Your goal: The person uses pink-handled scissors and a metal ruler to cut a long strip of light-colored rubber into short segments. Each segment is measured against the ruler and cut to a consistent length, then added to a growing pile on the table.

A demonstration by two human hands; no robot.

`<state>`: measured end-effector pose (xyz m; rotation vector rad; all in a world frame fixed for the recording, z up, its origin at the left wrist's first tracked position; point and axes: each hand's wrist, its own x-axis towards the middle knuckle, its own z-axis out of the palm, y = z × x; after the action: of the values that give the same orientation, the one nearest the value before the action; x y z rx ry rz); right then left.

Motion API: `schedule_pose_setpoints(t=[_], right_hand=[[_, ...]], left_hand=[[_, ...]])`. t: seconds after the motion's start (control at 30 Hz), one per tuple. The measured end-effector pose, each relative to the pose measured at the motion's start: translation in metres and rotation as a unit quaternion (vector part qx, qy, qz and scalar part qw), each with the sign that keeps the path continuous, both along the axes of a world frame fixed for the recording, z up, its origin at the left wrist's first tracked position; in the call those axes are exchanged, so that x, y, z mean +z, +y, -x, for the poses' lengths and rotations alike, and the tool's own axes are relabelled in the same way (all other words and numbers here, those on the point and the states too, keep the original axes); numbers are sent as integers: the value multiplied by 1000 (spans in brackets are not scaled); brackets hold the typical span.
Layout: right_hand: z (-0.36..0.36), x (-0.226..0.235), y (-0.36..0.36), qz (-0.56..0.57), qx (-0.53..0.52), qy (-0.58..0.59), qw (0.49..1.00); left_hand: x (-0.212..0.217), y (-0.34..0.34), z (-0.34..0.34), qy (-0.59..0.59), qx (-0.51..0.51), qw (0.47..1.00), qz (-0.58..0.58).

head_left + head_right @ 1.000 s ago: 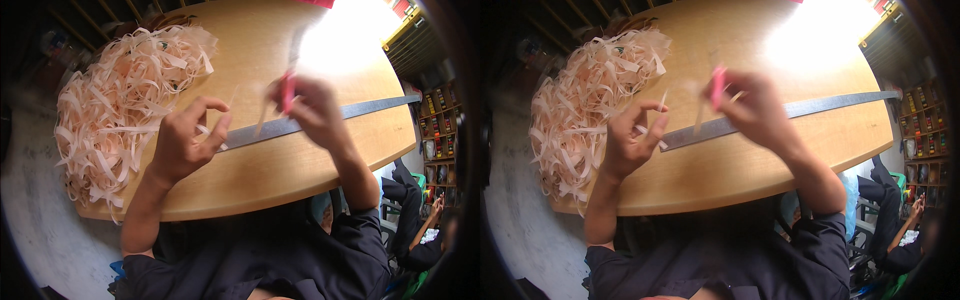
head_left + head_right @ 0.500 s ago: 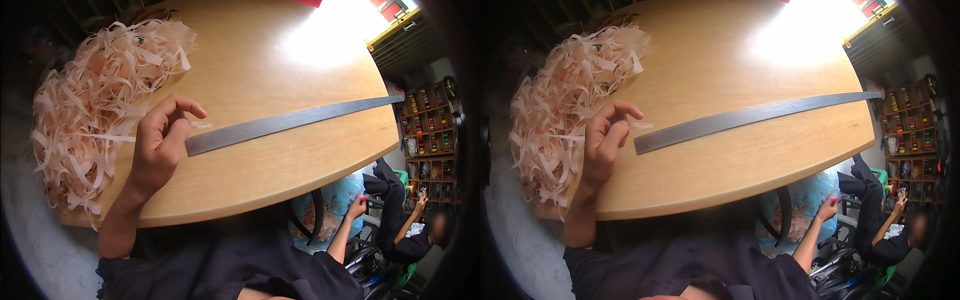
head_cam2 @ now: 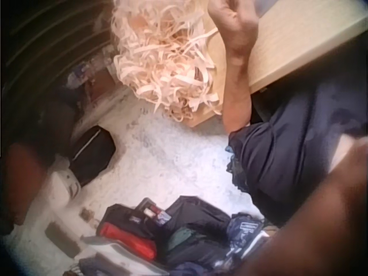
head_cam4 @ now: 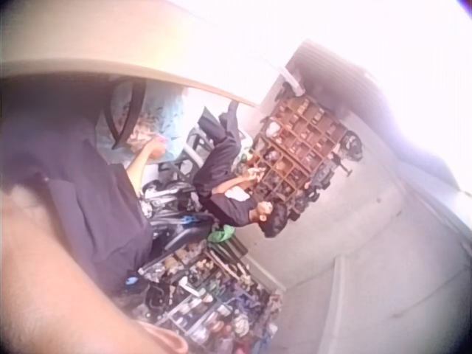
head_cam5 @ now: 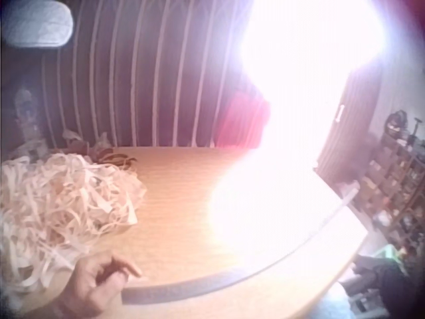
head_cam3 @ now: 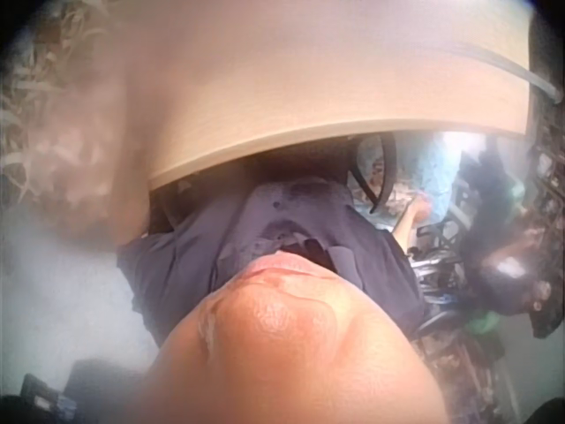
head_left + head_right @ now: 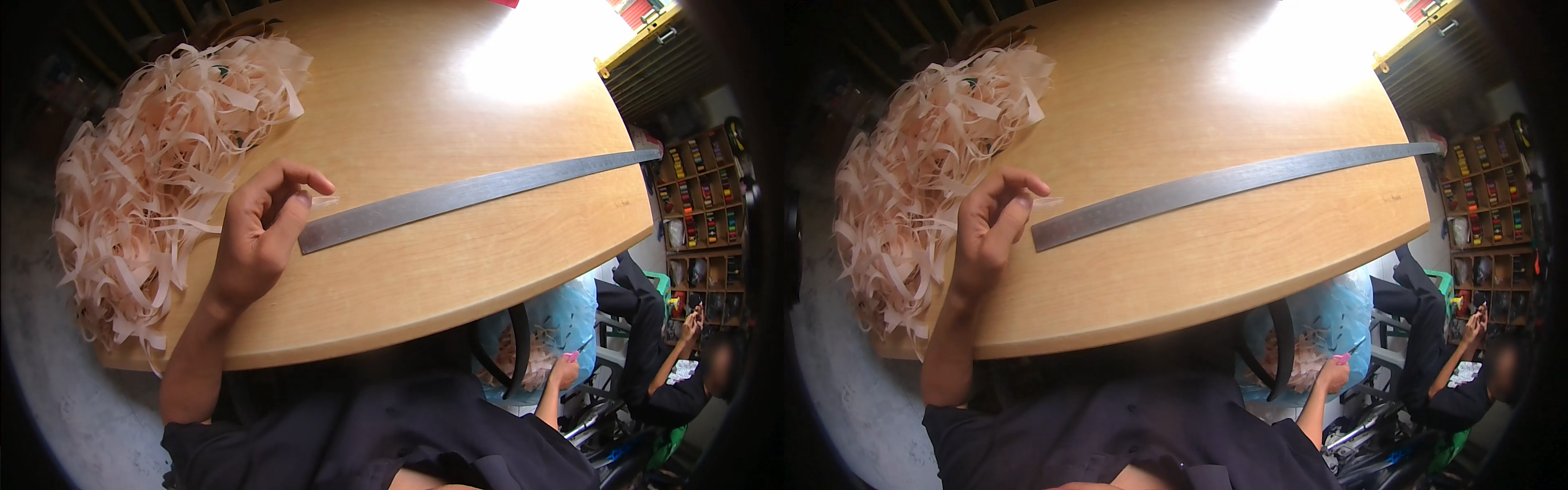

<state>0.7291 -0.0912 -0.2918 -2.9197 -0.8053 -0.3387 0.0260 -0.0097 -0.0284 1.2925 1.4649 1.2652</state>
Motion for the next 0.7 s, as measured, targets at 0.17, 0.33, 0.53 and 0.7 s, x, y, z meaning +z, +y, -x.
schedule_pose_setpoints(t=[0.17, 0.33, 0.53, 0.7], right_hand=[[8, 33, 26, -165, 46, -110, 979], [73, 111, 111, -333, 163, -102, 923], [248, 207, 189, -445, 495, 267, 697], [397, 267, 197, -144, 720, 362, 574]], left_hand=[[-3, 4, 1, -19, -6, 1000, 12], [-9, 9, 2, 68, 27, 997, 10], [-5, 7, 14, 79, 17, 996, 43], [1, 7, 19, 22, -21, 998, 55]])
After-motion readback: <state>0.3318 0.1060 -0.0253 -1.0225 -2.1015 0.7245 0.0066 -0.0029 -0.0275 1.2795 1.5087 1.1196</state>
